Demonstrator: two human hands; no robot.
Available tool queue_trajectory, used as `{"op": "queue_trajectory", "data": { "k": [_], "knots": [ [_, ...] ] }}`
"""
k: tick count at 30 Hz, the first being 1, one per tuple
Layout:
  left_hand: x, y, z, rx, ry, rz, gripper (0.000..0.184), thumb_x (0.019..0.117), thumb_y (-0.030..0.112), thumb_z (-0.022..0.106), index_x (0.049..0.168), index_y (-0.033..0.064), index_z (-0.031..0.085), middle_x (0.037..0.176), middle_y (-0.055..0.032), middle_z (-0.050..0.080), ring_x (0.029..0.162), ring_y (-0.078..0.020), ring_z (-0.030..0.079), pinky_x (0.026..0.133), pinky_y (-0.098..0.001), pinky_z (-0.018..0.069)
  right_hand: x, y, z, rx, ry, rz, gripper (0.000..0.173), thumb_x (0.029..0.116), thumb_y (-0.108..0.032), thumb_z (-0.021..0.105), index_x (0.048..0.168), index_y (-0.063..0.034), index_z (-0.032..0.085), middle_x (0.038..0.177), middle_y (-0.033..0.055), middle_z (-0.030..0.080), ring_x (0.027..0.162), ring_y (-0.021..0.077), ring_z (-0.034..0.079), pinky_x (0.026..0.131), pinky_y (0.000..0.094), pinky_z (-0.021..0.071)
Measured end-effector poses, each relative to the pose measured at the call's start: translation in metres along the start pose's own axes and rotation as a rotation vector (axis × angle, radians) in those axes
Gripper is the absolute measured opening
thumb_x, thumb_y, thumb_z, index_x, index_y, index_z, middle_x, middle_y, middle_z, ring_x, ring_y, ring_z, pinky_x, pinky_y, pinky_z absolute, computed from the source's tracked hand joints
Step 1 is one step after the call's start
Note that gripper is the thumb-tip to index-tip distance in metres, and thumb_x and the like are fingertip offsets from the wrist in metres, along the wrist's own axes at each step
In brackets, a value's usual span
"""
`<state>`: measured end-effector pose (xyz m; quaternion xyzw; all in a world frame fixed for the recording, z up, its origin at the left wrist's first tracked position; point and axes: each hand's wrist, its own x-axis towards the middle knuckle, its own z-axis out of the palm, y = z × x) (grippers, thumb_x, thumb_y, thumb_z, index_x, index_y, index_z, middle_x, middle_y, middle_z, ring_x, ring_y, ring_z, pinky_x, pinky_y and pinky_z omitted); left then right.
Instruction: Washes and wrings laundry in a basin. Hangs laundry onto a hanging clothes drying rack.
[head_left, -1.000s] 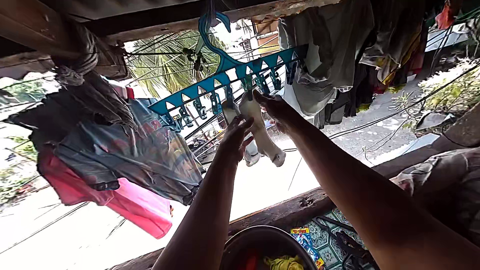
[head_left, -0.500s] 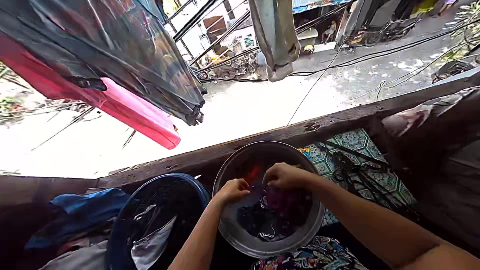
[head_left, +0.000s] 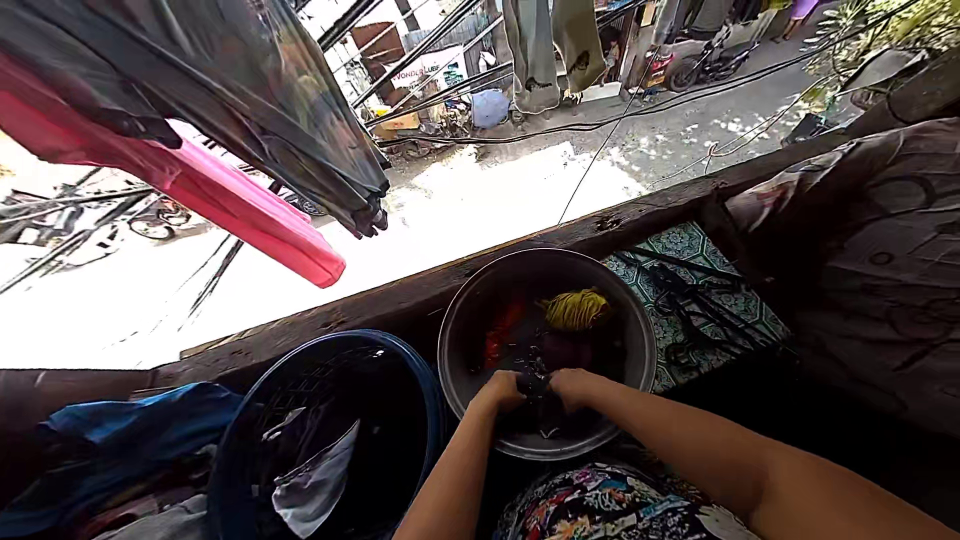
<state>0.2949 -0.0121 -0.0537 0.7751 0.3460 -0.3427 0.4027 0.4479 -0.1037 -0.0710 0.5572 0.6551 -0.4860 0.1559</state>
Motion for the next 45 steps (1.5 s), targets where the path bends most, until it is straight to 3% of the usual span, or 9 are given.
{"op": "queue_trajectory", "data": {
  "k": [9,16,26,32,35,38,40,42,45],
  "knots": [
    [-0.074,-0.001,-0.036,-0.742,0.372,0.331,0.016,0.1055,0.013,0.054,0.113,0.0027,0.063,0.096,-0.01,0.066,0.084,-0.0175,0.064,0.079,-0.0388,0.0538,-0.093,0.004,-0.056,0.822,0.401,-0.186,0.014,0.0947,0.0,0.066,0.107,0.0049,0.062,0.093,0.0135,0.063,0.08,0.0166,0.06,0.077,0.0358,0.0524],
    [-0.116,0.04,-0.065,-0.993,0.635,0.553,0.014,0.1069,0.016,0.049,0.11,0.0145,0.063,0.09,0.0014,0.068,0.076,-0.0052,0.064,0.069,-0.0238,0.0554,-0.134,-0.006,-0.106,0.973,0.686,-0.501,0.008,0.0941,0.0,0.064,0.101,-0.0027,0.06,0.084,-0.0007,0.067,0.072,0.0013,0.063,0.068,0.0199,0.0541],
    [-0.058,0.009,-0.093,-0.842,0.911,0.203,0.022,0.1056,0.018,0.056,0.116,0.0003,0.063,0.103,-0.0151,0.067,0.093,-0.0221,0.065,0.085,-0.0475,0.0529,-0.134,0.028,-0.128,0.973,1.016,-0.373,0.021,0.0975,0.001,0.062,0.117,0.0024,0.055,0.102,0.0088,0.067,0.084,0.0104,0.069,0.077,0.0289,0.0605],
    [-0.034,0.002,-0.046,-0.397,0.707,0.001,0.02,0.1017,0.017,0.064,0.113,0.0003,0.068,0.102,-0.0258,0.068,0.096,-0.0425,0.066,0.085,-0.0647,0.0494,-0.096,0.045,-0.093,0.65,0.606,-0.325,0.023,0.093,-0.005,0.071,0.112,0.0048,0.064,0.101,0.0159,0.069,0.088,0.0205,0.067,0.083,0.0405,0.056],
    [-0.031,0.01,-0.028,-0.209,0.611,-0.114,0.07,0.0857,0.026,0.084,0.142,0.0012,0.052,0.142,-0.0307,0.048,0.126,-0.0483,0.053,0.101,-0.0638,0.0458,-0.093,0.021,-0.082,0.755,0.437,-0.471,0.018,0.0923,0.003,0.07,0.109,0.006,0.062,0.095,0.013,0.067,0.081,0.0132,0.064,0.076,0.03,0.0552],
    [-0.012,0.017,-0.005,-0.017,0.579,0.002,0.117,0.0745,0.038,0.091,0.164,0.012,0.021,0.17,-0.0219,0.01,0.155,-0.0444,0.014,0.115,-0.0723,0.024,-0.088,0.009,-0.089,0.739,0.302,-0.55,0.019,0.0938,0.004,0.068,0.112,0.0064,0.062,0.097,0.0135,0.067,0.084,0.0132,0.065,0.079,0.0289,0.056],
    [0.005,0.019,0.006,0.044,0.494,0.08,0.096,0.0781,0.042,0.087,0.156,0.0084,0.042,0.17,-0.0177,0.013,0.157,-0.0399,0.009,0.118,-0.0702,0.0187,-0.085,0.019,-0.103,0.531,0.325,-0.42,0.027,0.0988,-0.001,0.063,0.125,0.0063,0.062,0.115,0.0195,0.068,0.102,0.0233,0.068,0.094,0.0383,0.0543],
    [0.021,0.021,0.008,0.107,0.344,0.045,0.07,0.0888,0.042,0.077,0.148,0.0141,0.054,0.165,-0.0169,0.03,0.151,-0.0431,0.026,0.111,-0.0669,0.0355,-0.072,0.041,-0.11,0.274,0.454,-0.172,0.036,0.0979,-0.008,0.066,0.133,-0.0022,0.063,0.13,0.0212,0.065,0.122,0.0352,0.062,0.106,0.0524,0.0466],
    [0.026,0.028,0.001,0.19,0.166,-0.037,0.048,0.0958,0.028,0.069,0.139,0.0106,0.061,0.155,-0.0203,0.043,0.141,-0.0446,0.04,0.106,-0.0639,0.0424,-0.052,0.061,-0.108,0.136,0.562,0.121,0.069,0.0849,-0.019,0.083,0.148,-0.0223,0.054,0.158,0.0228,0.038,0.14,0.0476,0.041,0.103,0.0667,0.0423]
  ]
}}
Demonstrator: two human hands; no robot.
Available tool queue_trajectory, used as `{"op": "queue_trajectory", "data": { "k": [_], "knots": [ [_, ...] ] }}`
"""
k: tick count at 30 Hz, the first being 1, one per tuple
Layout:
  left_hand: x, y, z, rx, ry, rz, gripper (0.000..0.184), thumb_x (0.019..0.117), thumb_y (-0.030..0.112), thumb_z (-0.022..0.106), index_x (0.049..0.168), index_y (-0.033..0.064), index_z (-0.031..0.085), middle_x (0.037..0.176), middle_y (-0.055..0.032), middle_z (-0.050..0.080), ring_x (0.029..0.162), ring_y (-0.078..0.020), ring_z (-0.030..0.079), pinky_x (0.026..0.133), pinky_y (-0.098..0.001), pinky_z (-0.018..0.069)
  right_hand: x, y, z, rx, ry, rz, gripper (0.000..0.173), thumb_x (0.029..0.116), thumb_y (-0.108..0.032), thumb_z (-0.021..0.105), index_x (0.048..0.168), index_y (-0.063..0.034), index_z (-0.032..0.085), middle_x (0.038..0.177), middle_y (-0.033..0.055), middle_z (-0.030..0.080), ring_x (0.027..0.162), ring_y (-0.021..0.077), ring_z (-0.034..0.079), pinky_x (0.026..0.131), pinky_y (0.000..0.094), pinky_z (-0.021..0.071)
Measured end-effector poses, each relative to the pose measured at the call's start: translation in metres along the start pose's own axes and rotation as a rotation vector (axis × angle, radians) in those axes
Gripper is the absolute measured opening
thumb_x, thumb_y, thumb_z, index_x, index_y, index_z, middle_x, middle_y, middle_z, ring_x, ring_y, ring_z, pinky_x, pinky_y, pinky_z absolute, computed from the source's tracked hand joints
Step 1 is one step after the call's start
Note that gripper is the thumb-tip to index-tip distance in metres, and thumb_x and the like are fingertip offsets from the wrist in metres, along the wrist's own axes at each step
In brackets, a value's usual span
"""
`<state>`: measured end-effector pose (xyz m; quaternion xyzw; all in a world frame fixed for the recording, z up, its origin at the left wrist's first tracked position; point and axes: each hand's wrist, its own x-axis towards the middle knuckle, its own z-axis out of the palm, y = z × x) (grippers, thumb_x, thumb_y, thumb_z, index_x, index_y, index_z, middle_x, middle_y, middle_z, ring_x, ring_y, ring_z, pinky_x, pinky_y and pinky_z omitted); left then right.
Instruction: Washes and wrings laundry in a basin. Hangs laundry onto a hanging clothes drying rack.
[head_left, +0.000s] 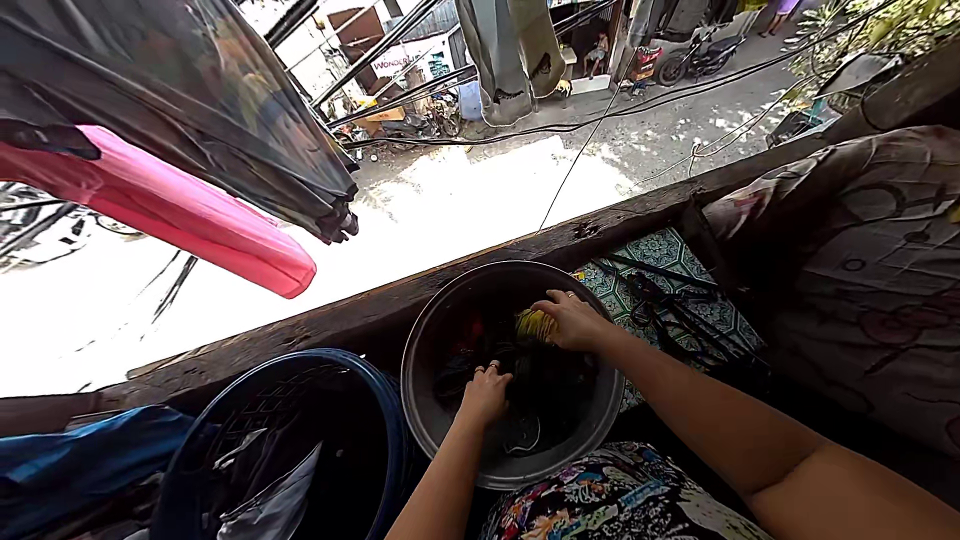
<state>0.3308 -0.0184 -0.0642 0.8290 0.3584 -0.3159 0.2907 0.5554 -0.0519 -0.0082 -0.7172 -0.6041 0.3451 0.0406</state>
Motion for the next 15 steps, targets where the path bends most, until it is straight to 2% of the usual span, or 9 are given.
{"op": "queue_trajectory", "data": {
  "k": [1,2,3,4,5,8,11,13,15],
  "knots": [
    [-0.004,0.002,-0.001,0.033,-0.062,-0.011,0.048,0.0936,0.023,0.07,0.138,0.0066,0.061,0.154,-0.0218,0.044,0.14,-0.045,0.042,0.106,-0.0639,0.0426,0.002,-0.001,0.006,-0.037,-0.029,0.049,0.088,0.0797,-0.024,0.089,0.155,-0.0287,0.044,0.165,0.0234,0.024,0.142,0.051,0.037,0.101,0.0686,0.0421],
    [-0.01,0.003,0.001,0.062,-0.122,-0.027,0.051,0.0908,0.02,0.072,0.137,0.0033,0.061,0.154,-0.0232,0.044,0.14,-0.0455,0.042,0.106,-0.0643,0.0423,0.002,-0.002,0.017,-0.057,-0.057,0.082,0.105,0.0741,-0.026,0.093,0.161,-0.0322,0.034,0.168,0.0252,0.016,0.14,0.0546,0.036,0.098,0.0702,0.0433],
    [-0.019,0.003,0.003,0.087,-0.175,-0.05,0.053,0.0884,0.02,0.074,0.137,0.0016,0.061,0.153,-0.0238,0.045,0.139,-0.0457,0.043,0.106,-0.0651,0.0425,0.002,-0.002,0.028,-0.062,-0.088,0.108,0.117,0.0711,-0.023,0.095,0.164,-0.0323,0.025,0.166,0.0298,0.016,0.137,0.058,0.037,0.096,0.0709,0.0447],
    [-0.028,0.002,0.005,0.104,-0.227,-0.082,0.056,0.0873,0.023,0.075,0.136,0.0008,0.061,0.151,-0.0236,0.047,0.138,-0.0449,0.046,0.105,-0.0656,0.0433,0.003,-0.001,0.038,-0.069,-0.101,0.133,0.119,0.0716,-0.017,0.094,0.165,-0.0309,0.021,0.159,0.0348,0.024,0.133,0.059,0.042,0.094,0.0696,0.0475],
    [-0.036,-0.001,0.006,0.116,-0.271,-0.114,0.056,0.0861,0.028,0.077,0.133,0.0011,0.062,0.146,-0.0227,0.052,0.135,-0.043,0.05,0.103,-0.0656,0.0452,0.005,0.0,0.044,-0.058,-0.091,0.158,0.114,0.0733,-0.01,0.09,0.164,-0.0293,0.024,0.151,0.0368,0.034,0.127,0.0577,0.048,0.093,0.0674,0.0502],
    [-0.047,-0.023,0.003,0.029,-0.33,-0.136,0.055,0.0853,0.039,0.08,0.127,0.0047,0.067,0.131,-0.0216,0.064,0.126,-0.0399,0.059,0.101,-0.0645,0.0462,-0.001,-0.008,0.048,0.014,-0.114,0.14,0.095,0.0762,-0.005,0.082,0.158,-0.0247,0.038,0.136,0.033,0.052,0.114,0.0491,0.061,0.092,0.0625,0.0524],
    [-0.044,-0.038,-0.021,-0.135,-0.153,-0.087,0.045,0.0933,0.026,0.073,0.133,0.0057,0.065,0.134,-0.0223,0.062,0.129,-0.0388,0.056,0.109,-0.0584,0.0421,-0.015,-0.02,0.061,-0.005,-0.143,-0.075,0.083,0.0749,-0.002,0.079,0.15,-0.0208,0.049,0.13,0.0302,0.056,0.112,0.0464,0.062,0.092,0.0614,0.0518],
    [-0.032,-0.034,-0.039,-0.219,0.127,-0.078,0.037,0.0974,0.013,0.063,0.134,0.005,0.063,0.133,-0.0221,0.061,0.129,-0.0372,0.056,0.111,-0.0535,0.0425,-0.027,-0.032,0.071,-0.019,-0.194,-0.181,0.08,0.0749,0.002,0.078,0.148,-0.0154,0.051,0.132,0.0328,0.053,0.116,0.0502,0.058,0.095,0.0638,0.049],
    [-0.01,-0.024,-0.046,-0.338,0.427,0.003,0.032,0.0995,0.006,0.06,0.131,0.0024,0.065,0.128,-0.0221,0.064,0.123,-0.0368,0.06,0.107,-0.0523,0.0462,-0.038,-0.041,0.082,-0.034,-0.236,-0.234,0.08,0.0724,0.003,0.079,0.146,-0.0101,0.051,0.131,0.0352,0.053,0.115,0.0531,0.057,0.094,0.0667,0.0485]
  ]
}}
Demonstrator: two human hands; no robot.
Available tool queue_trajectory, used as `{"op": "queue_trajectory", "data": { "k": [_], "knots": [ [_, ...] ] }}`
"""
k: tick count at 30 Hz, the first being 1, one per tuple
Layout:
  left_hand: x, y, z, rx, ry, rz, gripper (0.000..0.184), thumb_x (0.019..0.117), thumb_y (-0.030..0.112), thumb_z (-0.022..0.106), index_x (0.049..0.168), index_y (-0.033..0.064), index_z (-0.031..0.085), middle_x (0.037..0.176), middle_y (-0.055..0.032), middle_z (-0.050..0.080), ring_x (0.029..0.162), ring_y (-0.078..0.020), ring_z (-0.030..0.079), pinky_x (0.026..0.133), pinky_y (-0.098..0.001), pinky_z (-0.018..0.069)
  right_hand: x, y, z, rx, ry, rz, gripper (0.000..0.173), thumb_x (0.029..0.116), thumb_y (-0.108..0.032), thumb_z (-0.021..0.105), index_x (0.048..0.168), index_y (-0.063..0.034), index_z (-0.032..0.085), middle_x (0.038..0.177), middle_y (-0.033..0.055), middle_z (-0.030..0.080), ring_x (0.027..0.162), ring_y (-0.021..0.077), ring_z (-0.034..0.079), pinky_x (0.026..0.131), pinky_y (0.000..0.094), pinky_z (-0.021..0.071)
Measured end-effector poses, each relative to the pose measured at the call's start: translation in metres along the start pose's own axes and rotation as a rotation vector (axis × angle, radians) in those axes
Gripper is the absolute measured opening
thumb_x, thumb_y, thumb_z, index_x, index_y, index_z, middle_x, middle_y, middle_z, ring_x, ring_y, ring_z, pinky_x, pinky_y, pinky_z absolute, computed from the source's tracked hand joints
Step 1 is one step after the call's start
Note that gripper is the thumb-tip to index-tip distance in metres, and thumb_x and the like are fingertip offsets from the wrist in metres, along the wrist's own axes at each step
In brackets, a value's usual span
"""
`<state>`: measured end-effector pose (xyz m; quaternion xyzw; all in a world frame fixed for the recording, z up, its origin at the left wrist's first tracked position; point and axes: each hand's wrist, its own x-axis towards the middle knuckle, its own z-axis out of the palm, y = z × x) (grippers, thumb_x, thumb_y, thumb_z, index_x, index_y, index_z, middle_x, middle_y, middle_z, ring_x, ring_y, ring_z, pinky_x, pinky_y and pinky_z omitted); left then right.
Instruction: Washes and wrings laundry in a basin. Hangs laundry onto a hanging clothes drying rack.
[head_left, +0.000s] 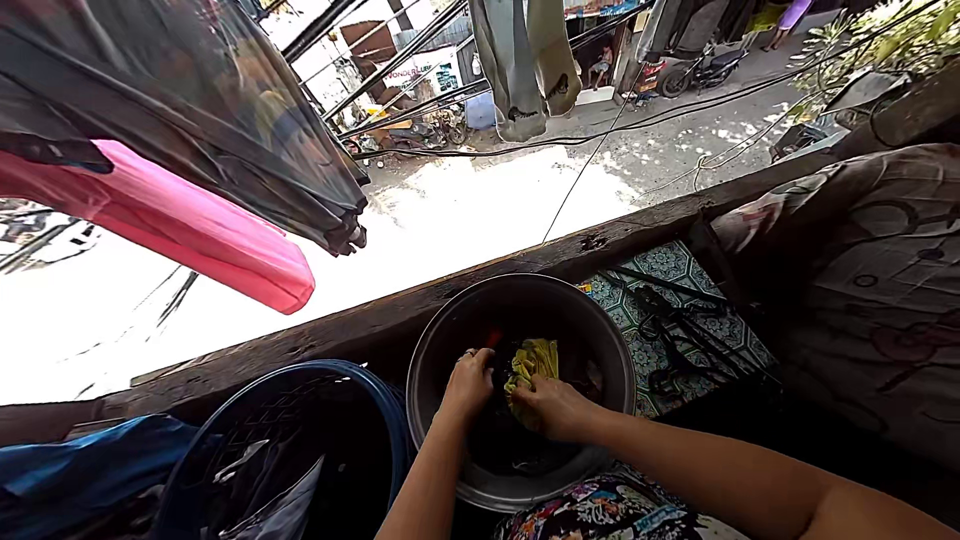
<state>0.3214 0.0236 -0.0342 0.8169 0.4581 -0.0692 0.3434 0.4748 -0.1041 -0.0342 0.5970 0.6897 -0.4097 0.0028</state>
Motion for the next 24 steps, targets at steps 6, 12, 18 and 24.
{"op": "queue_trajectory", "data": {
  "k": [6,12,18,24],
  "knots": [
    [0.048,0.013,0.044,-0.052,-0.161,-0.023,0.072,0.0986,0.018,0.066,0.161,0.0136,0.031,0.155,-0.0236,0.043,0.141,-0.0395,0.045,0.116,-0.0573,0.0363,-0.032,-0.022,0.011,0.073,-0.211,-0.197,0.06,0.0761,-0.002,0.08,0.133,-0.0016,0.06,0.118,0.0318,0.063,0.109,0.0498,0.062,0.092,0.066,0.0485],
    [0.034,0.006,0.045,0.126,-0.231,-0.24,0.049,0.095,0.019,0.064,0.144,0.0211,0.059,0.149,-0.0239,0.048,0.136,-0.0449,0.046,0.104,-0.0691,0.0401,-0.029,0.0,-0.007,0.089,-0.22,-0.122,0.069,0.075,0.003,0.075,0.141,-0.0127,0.06,0.128,0.0278,0.061,0.12,0.0477,0.058,0.099,0.0669,0.0451],
    [-0.006,-0.035,0.0,-0.186,0.036,-0.306,0.03,0.0975,0.018,0.068,0.113,-0.0066,0.067,0.111,-0.0306,0.065,0.111,-0.0453,0.061,0.097,-0.0636,0.0439,-0.02,0.021,-0.078,0.438,0.21,-0.02,0.054,0.0791,0.008,0.073,0.131,-0.004,0.066,0.121,0.0203,0.068,0.114,0.035,0.064,0.097,0.056,0.05],
    [-0.047,-0.036,-0.025,-0.4,0.365,-0.248,0.01,0.088,0.006,0.071,0.088,0.0025,0.062,0.083,-0.0165,0.063,0.081,-0.0325,0.061,0.073,-0.0582,0.0458,0.022,0.043,-0.1,0.575,0.343,0.024,0.063,0.0917,-0.014,0.076,0.148,-0.0023,0.049,0.134,0.0235,0.063,0.126,0.0343,0.061,0.109,0.0539,0.0453]
  ]
}}
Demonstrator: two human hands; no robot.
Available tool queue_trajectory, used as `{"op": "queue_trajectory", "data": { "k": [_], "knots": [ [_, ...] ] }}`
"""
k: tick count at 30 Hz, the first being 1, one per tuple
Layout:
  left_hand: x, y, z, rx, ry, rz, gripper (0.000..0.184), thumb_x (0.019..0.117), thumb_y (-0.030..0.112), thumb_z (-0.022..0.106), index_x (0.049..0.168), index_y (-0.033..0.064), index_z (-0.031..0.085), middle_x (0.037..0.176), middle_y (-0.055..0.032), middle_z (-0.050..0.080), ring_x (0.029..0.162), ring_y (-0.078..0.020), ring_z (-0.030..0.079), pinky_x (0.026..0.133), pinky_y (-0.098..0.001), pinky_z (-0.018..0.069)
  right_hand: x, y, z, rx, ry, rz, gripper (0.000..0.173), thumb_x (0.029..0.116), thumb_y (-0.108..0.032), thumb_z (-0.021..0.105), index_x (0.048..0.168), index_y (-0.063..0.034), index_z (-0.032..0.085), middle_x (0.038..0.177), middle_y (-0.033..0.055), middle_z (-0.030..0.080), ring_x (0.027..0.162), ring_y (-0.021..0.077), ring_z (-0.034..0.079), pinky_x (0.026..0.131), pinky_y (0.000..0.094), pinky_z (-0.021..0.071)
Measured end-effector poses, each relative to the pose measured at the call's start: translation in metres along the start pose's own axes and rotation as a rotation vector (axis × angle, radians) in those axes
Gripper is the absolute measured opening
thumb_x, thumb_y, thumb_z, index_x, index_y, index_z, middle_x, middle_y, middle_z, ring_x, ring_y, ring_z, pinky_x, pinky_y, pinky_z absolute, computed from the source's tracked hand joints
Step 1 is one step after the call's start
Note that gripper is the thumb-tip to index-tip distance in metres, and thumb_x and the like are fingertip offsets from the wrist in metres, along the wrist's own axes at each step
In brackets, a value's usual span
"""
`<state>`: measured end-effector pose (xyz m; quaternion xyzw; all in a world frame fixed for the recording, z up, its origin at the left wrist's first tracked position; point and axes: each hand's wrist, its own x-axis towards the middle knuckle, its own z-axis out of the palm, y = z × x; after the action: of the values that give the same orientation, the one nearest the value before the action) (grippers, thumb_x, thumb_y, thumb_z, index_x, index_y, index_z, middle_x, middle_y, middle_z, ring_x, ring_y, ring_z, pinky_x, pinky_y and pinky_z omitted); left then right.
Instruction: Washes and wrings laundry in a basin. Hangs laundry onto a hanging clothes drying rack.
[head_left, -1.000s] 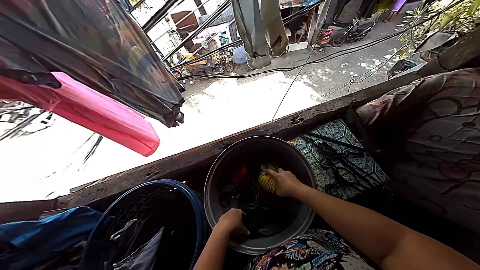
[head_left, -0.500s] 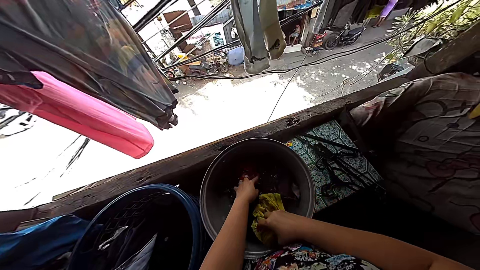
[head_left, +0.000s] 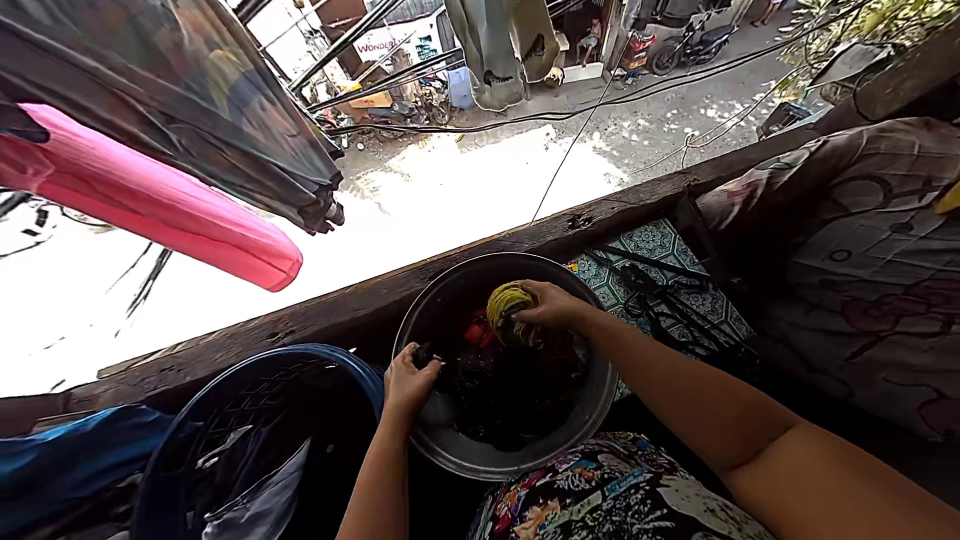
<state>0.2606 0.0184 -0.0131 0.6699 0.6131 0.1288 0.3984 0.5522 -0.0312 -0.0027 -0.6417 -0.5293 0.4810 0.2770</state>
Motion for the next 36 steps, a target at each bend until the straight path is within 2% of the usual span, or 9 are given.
{"op": "queue_trajectory", "data": {
  "k": [2,5,8,11,15,18,23,29,36],
  "knots": [
    [-0.014,0.011,-0.006,-0.087,0.036,0.036,0.01,0.0895,0.002,0.066,0.098,0.0011,0.062,0.088,-0.0152,0.065,0.082,-0.0298,0.061,0.073,-0.0553,0.0473,0.002,0.004,-0.005,-0.191,-0.033,0.112,0.065,0.0955,-0.013,0.071,0.152,0.0016,0.042,0.139,0.0269,0.058,0.131,0.0391,0.056,0.111,0.0564,0.0424],
    [-0.029,0.019,-0.012,-0.137,0.085,0.122,0.025,0.0888,0.003,0.06,0.114,0.0031,0.058,0.094,-0.0118,0.069,0.08,-0.0252,0.064,0.068,-0.0492,0.051,-0.016,-0.004,-0.001,-0.594,-0.179,0.41,0.032,0.095,-0.011,0.069,0.115,0.0124,0.063,0.119,0.0313,0.064,0.116,0.0458,0.062,0.096,0.0632,0.0492],
    [-0.036,0.021,-0.013,-0.124,0.077,0.2,0.032,0.0946,0.01,0.064,0.125,0.0034,0.055,0.099,-0.0138,0.068,0.08,-0.0262,0.065,0.07,-0.0502,0.0527,-0.043,-0.011,0.031,-0.78,-0.617,0.551,0.047,0.0952,-0.035,0.073,0.112,0.0083,0.067,0.11,0.0269,0.067,0.103,0.0403,0.066,0.087,0.0596,0.0524],
    [-0.04,0.023,-0.003,-0.067,0.028,0.244,0.034,0.0964,0.014,0.068,0.126,0.0024,0.056,0.096,-0.0167,0.067,0.082,-0.029,0.066,0.073,-0.0543,0.053,-0.063,0.015,0.083,-0.84,-0.784,0.492,0.059,0.092,-0.043,0.075,0.119,0.0098,0.067,0.125,0.0298,0.065,0.12,0.0454,0.061,0.099,0.0665,0.044],
    [-0.048,0.021,0.013,-0.035,-0.103,0.266,0.043,0.0933,0.011,0.074,0.131,0.0054,0.054,0.101,-0.0178,0.069,0.088,-0.0305,0.068,0.077,-0.0555,0.0543,-0.056,0.027,0.098,-0.756,-0.743,0.359,0.03,0.0952,-0.006,0.066,0.117,0.0143,0.064,0.125,0.0336,0.062,0.12,0.0494,0.059,0.098,0.0683,0.0453],
    [-0.047,0.006,0.019,-0.078,-0.32,0.253,0.062,0.0888,0.015,0.08,0.144,0.0171,0.052,0.111,-0.0105,0.072,0.095,-0.0229,0.071,0.086,-0.0503,0.0572,-0.042,0.015,0.067,-0.61,-0.629,0.231,0.022,0.0965,-0.012,0.068,0.103,0.0088,0.071,0.097,0.0265,0.07,0.09,0.0395,0.069,0.081,0.058,0.0544],
    [-0.046,0.009,0.044,-0.076,-0.566,0.283,0.071,0.0853,0.024,0.083,0.149,0.0181,0.052,0.122,-0.0056,0.071,0.106,-0.0148,0.068,0.096,-0.0432,0.0545,-0.043,-0.063,0.008,-0.517,-0.568,-0.07,0.025,0.1024,-0.014,0.061,0.089,0.0052,0.07,0.078,0.0154,0.064,0.073,0.0249,0.06,0.071,0.0466,0.0489],
    [-0.031,0.028,0.057,-0.27,-0.515,0.204,0.02,0.0933,0.016,0.075,0.109,0.0056,0.069,0.093,-0.004,0.071,0.086,-0.0107,0.067,0.083,-0.036,0.0554,-0.056,-0.118,-0.029,-0.004,-0.292,-0.33,0.019,0.1035,-0.009,0.057,0.098,0.0045,0.068,0.078,0.0015,0.064,0.069,0.0,0.058,0.066,0.0194,0.0498],
    [-0.037,0.041,0.043,-0.799,-0.521,0.049,0.033,0.1009,0.016,0.051,0.133,0.0073,0.054,0.111,-0.0044,0.068,0.099,-0.0116,0.066,0.089,-0.0337,0.0563,-0.06,-0.096,-0.053,0.387,-0.138,-0.203,0.035,0.1094,-0.028,0.04,0.104,-0.003,0.064,0.098,0.0039,0.07,0.089,0.0129,0.071,0.078,0.0381,0.0632]
  ]
}}
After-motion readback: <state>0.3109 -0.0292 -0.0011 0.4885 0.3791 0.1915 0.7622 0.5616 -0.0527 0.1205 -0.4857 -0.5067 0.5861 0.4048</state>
